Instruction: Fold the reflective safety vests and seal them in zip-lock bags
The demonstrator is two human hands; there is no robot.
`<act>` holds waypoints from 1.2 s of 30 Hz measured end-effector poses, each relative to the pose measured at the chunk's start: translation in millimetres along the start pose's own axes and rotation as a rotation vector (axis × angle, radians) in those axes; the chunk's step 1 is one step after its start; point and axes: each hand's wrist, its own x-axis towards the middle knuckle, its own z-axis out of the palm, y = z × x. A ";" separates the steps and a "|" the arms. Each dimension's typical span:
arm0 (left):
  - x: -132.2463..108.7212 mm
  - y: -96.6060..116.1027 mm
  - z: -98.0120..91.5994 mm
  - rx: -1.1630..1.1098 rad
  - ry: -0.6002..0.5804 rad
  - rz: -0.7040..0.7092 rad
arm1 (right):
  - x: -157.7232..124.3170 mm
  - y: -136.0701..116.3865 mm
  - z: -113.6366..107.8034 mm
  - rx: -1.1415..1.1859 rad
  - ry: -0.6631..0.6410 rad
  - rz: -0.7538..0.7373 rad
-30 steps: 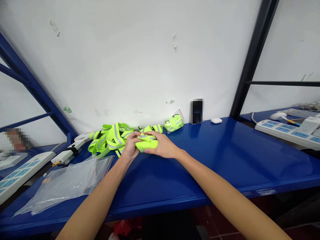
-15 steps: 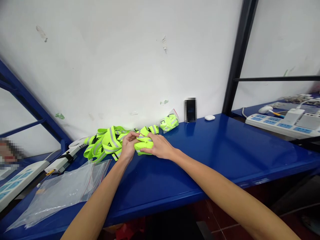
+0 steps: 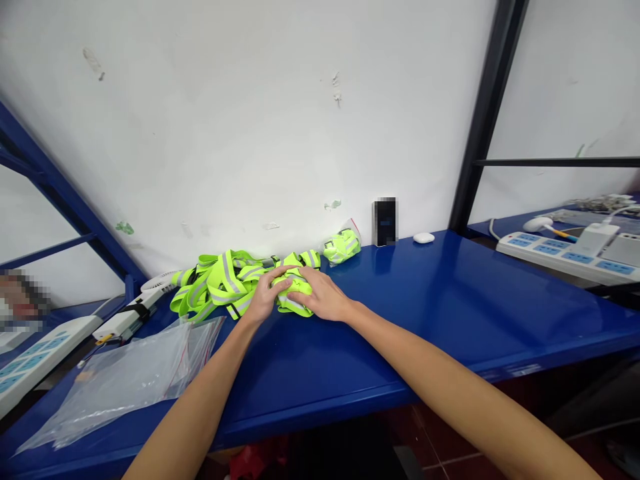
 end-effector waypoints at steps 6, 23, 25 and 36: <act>3.9 -0.8 4.1 0.069 0.139 0.001 | 0.1 0.0 2.2 0.152 0.024 0.037; -6.2 -0.7 22.2 0.445 0.240 0.248 | -3.0 -1.3 16.1 0.206 0.137 0.058; -5.5 -1.2 21.8 0.425 0.253 0.228 | -4.4 -2.7 17.8 0.203 0.169 0.072; -10.0 -1.7 25.1 0.369 0.432 0.239 | -2.4 -7.7 13.1 0.280 0.056 0.111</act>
